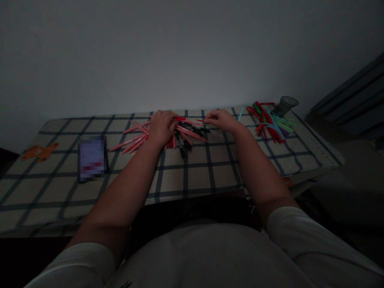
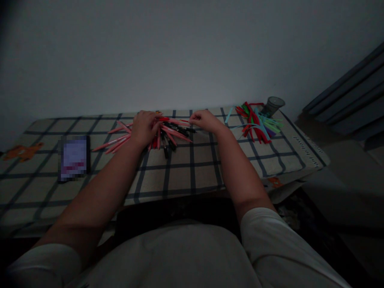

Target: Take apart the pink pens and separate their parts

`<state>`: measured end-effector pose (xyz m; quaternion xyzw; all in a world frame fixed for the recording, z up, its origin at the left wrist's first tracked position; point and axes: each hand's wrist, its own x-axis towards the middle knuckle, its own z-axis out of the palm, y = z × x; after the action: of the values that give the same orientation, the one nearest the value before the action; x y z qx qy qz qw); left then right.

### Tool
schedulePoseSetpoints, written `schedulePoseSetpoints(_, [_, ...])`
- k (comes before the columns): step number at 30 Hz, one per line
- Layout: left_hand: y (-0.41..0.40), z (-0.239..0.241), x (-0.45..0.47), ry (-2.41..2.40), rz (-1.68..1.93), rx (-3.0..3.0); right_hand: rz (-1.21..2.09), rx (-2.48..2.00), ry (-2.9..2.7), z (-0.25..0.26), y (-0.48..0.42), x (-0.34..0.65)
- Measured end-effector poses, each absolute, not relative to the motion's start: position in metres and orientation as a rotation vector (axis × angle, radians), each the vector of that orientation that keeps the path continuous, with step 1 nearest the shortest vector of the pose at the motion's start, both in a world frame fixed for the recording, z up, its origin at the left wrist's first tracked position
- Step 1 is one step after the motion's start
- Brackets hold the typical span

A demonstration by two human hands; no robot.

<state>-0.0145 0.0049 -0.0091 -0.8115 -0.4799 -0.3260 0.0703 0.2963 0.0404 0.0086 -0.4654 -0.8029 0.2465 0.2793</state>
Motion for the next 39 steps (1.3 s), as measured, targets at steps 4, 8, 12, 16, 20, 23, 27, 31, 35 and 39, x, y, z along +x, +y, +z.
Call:
schedulePoseSetpoints(4, [0.004, -0.008, -0.014, -1.456, -0.993, -2.444, 0.663, -1.255, -2.161, 0.011, 0.039, 0.295])
schedulePoseSetpoints(8, [0.0, -0.003, -0.01, -1.508, -0.956, -2.454, 0.657, -1.261, -2.168, 0.012, 0.038, 0.294])
schedulePoseSetpoints(12, [-0.003, 0.0, -0.008, -1.51, -0.86, -2.479, 0.691, -1.251, -2.143, 0.014, 0.035, 0.292])
schedulePoseSetpoints(16, [-0.001, -0.005, -0.008, -1.424, -0.815, -2.515, 0.716, -1.221, -2.141, 0.016, 0.029, 0.283])
schedulePoseSetpoints(20, [0.003, -0.01, -0.009, -1.338, -0.8, -2.556, 0.741, -1.169, -2.136, 0.011, 0.025, 0.268])
schedulePoseSetpoints(23, [0.005, -0.012, -0.009, -1.321, -0.783, -2.561, 0.709, -1.128, -2.126, 0.002, 0.026, 0.259])
schedulePoseSetpoints(27, [0.003, -0.009, -0.009, -1.373, -0.798, -2.537, 0.621, -1.04, -2.107, -0.006, 0.032, 0.258])
schedulePoseSetpoints(31, [0.001, -0.005, -0.009, -1.478, -0.804, -2.477, 0.486, -1.049, -2.066, -0.004, 0.037, 0.267])
schedulePoseSetpoints(35, [-0.001, -0.003, -0.009, -1.512, -0.779, -2.47, 0.412, -1.072, -2.098, -0.002, 0.039, 0.272])
schedulePoseSetpoints(39, [-0.001, -0.003, -0.008, -1.498, -0.782, -2.482, 0.397, -1.061, -2.141, -0.004, 0.042, 0.269])
